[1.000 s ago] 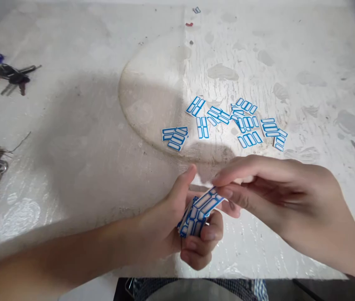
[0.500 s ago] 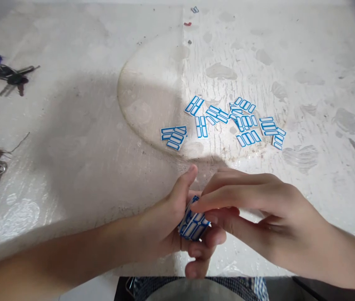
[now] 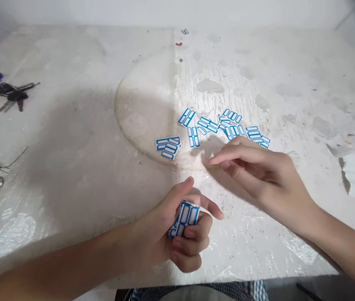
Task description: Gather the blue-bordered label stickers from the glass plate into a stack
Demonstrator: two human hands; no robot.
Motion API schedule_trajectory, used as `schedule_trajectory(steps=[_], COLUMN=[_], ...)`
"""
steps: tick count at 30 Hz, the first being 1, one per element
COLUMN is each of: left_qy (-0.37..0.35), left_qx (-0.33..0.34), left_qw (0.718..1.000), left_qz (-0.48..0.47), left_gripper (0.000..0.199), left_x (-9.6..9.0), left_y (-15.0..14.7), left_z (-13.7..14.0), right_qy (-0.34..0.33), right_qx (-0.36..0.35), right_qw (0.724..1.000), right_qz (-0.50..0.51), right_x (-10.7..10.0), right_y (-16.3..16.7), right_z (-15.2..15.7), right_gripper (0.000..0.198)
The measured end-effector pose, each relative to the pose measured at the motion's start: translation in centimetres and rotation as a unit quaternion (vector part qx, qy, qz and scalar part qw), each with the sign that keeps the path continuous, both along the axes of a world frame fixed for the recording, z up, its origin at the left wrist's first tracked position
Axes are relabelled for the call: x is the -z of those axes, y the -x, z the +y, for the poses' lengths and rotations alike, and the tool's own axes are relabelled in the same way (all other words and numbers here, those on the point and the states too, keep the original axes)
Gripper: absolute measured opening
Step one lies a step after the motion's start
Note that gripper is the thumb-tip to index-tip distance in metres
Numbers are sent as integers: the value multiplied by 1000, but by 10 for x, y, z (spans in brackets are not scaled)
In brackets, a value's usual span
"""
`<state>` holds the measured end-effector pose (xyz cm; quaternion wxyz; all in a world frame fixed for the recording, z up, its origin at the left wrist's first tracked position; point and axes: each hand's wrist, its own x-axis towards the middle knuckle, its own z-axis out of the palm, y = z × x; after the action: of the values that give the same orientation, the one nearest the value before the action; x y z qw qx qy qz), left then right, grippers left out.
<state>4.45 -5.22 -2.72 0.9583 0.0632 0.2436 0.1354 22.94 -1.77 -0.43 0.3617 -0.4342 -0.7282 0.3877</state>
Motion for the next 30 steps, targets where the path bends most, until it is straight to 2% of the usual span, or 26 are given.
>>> schedule_trajectory(steps=[4, 8, 11, 14, 18, 25, 30], left_qy=[1, 0, -28, -28, -7, -46, -72], left_qx=[-1, 12, 17, 29, -1, 17, 21], left_qw=[1000, 1000, 999, 998, 1000, 996, 993], left_qz=[19, 20, 35, 43, 19, 74, 89], left_gripper=[50, 45, 49, 54, 57, 59, 58], left_x=[-2, -5, -4, -1, 3, -7, -7], left_y=[1, 1, 0, -2, -4, -6, -6], left_z=[-1, -1, -2, -3, -5, -7, -8], right_qy=[-17, -50, -56, -1, 108, 120, 172], right_qx=[-26, -90, -134, -150, -135, -112, -137], right_qw=[999, 995, 989, 988, 985, 986, 975], right_qz=[9, 12, 4, -20, -19, 8, 22], right_x=[2, 1, 1, 3, 4, 3, 4], right_y=[2, 4, 6, 9, 12, 13, 16], right_z=[-3, -12, -19, -25, -34, -43, -49], right_gripper=[25, 28, 24, 18, 20, 28, 25])
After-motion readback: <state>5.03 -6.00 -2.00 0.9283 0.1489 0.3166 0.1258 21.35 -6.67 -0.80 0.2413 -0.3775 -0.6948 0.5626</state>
